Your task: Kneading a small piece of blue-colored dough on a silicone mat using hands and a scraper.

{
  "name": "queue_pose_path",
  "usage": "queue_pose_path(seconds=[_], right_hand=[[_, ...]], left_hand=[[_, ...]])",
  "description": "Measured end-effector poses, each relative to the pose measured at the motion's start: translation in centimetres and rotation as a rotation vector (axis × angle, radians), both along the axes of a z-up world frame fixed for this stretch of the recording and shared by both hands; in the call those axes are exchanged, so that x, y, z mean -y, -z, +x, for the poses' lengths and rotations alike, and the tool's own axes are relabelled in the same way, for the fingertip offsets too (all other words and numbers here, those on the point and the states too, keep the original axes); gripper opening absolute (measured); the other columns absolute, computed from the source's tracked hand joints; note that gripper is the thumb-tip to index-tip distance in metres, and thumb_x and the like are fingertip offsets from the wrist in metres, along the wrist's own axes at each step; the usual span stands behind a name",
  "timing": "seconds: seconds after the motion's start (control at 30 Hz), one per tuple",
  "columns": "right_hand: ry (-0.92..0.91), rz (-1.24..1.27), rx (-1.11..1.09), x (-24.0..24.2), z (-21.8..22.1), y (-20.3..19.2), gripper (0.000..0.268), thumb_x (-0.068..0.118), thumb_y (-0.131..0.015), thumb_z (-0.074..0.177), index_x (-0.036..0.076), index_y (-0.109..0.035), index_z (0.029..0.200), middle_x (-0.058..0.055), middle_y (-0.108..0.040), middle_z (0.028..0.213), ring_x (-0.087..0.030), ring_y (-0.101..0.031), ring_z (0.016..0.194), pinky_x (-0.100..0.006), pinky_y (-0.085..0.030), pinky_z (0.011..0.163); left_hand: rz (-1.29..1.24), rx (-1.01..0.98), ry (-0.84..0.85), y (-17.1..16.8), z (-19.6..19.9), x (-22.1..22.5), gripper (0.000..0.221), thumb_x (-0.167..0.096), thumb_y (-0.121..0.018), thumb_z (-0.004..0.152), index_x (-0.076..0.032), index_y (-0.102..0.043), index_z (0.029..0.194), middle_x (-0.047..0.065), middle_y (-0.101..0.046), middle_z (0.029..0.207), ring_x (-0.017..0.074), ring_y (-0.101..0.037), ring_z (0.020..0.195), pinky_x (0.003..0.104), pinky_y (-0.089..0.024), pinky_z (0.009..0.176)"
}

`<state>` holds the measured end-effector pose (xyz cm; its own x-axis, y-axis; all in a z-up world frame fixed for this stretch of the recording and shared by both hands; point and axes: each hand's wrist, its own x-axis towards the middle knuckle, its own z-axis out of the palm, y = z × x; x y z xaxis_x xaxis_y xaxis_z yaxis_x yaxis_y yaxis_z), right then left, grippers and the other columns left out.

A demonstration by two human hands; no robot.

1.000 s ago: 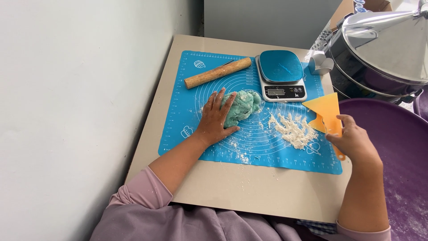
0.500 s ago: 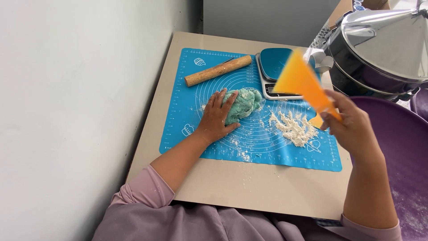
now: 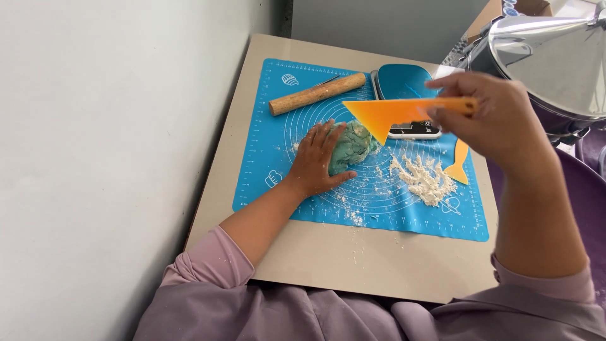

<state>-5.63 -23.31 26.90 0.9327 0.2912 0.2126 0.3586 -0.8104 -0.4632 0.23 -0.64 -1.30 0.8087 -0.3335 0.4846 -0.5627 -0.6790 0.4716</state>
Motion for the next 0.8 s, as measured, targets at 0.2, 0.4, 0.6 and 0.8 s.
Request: queue_pose_path(seconds=[0.2, 0.4, 0.6, 0.8], right_hand=[[-0.196, 0.559, 0.180, -0.8, 7.0, 7.9, 0.007, 0.008, -0.064, 0.109, 0.003, -0.066, 0.113, -0.009, -0.064, 0.108, -0.016, -0.061, 0.096, -0.029, -0.058, 0.091], [-0.555, 1.064, 0.178, -6.2, 12.7, 15.9, 0.011, 0.009, -0.049, 0.108, 0.006, -0.059, 0.113, -0.009, -0.059, 0.101, -0.022, -0.062, 0.102, -0.044, -0.054, 0.102], [-0.645, 1.103, 0.264, -7.3, 12.0, 16.9, 0.035, 0.041, -0.037, 0.111, 0.014, -0.053, 0.096, -0.003, -0.049, 0.082, -0.016, -0.058, 0.082, -0.039, -0.056, 0.099], [-0.549, 1.130, 0.210, -7.0, 13.2, 21.3, 0.040, 0.047, -0.038, 0.110, 0.015, -0.048, 0.088, 0.002, -0.041, 0.075, -0.011, -0.051, 0.073, -0.033, -0.054, 0.090]], left_hand=[[-0.025, 0.077, -0.003, 0.2, 0.1, 0.5, 0.082, -0.052, -0.070, 0.095, -0.021, -0.030, 0.160, 0.012, -0.035, 0.167, 0.0379, -0.029, 0.157, 0.058, -0.030, 0.124], [0.029, -0.023, 0.029, -0.2, -0.1, 0.1, 0.073, -0.047, -0.064, 0.098, -0.026, -0.033, 0.162, 0.013, -0.036, 0.162, 0.0414, -0.032, 0.152, 0.061, -0.028, 0.122], [-0.168, 0.169, -0.020, 0.7, 0.5, 0.2, 0.046, -0.037, -0.063, 0.100, -0.024, -0.055, 0.144, 0.007, -0.048, 0.150, 0.0324, -0.043, 0.147, 0.053, -0.031, 0.124], [-0.117, 0.122, -0.007, 0.8, 0.4, 0.4, 0.048, -0.040, -0.066, 0.100, -0.016, -0.058, 0.141, 0.014, -0.054, 0.147, 0.0359, -0.043, 0.147, 0.053, -0.028, 0.126]])
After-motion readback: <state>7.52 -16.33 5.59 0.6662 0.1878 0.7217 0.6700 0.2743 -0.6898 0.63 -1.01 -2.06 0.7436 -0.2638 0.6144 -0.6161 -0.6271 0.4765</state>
